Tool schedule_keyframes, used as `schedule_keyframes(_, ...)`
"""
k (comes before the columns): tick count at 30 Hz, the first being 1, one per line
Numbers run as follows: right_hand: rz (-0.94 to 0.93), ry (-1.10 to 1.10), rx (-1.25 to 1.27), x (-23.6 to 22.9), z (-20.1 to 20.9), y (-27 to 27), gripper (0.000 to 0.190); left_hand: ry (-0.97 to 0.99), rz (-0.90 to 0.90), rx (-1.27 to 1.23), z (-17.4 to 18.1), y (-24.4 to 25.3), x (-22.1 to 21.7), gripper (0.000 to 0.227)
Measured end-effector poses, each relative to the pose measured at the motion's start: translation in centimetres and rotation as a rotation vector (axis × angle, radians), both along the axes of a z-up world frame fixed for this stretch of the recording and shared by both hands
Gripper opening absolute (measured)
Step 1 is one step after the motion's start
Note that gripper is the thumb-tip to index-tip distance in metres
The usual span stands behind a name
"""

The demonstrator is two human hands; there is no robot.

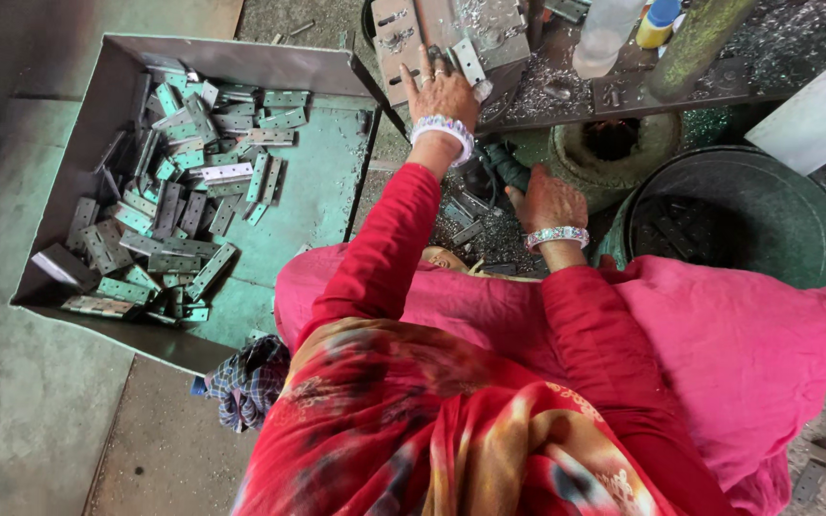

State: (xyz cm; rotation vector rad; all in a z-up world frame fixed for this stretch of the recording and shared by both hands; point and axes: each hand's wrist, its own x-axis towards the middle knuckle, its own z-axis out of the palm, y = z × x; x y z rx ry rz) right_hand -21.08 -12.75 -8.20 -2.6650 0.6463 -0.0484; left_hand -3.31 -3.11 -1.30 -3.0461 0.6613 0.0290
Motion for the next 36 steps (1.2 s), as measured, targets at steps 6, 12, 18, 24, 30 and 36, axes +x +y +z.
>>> schedule_keyframes(6,0.007,0.005,0.012,0.1,-0.2,-0.3,0.054,-0.129,-0.016,-0.109,-2.5,0.4,2.8,0.052)
schedule_keyframes(12,0.024,-0.004,-0.020,-0.1,1.3,0.0,0.055,-0.178,0.043,-0.066,-2.2,0.3,4.2,0.049)
schedule_keyframes(18,0.027,0.015,-0.070,0.7,-1.5,-0.7,0.055,-0.137,0.052,-0.081,-2.1,-0.3,5.9,0.056)
schedule_keyframes(24,0.024,-0.059,0.149,1.7,-11.7,-2.4,0.061,-0.200,0.000,-0.045,-3.0,-0.2,5.6,0.056)
schedule_keyframes(30,-0.010,0.176,0.130,1.5,-7.9,-2.0,0.059,-0.295,-0.060,-0.004,-3.7,1.4,3.6,0.064)
schedule_keyframes(36,0.111,0.056,-0.112,1.0,0.2,-1.4,0.055,-0.244,0.000,0.034,-3.5,-0.3,5.6,0.057)
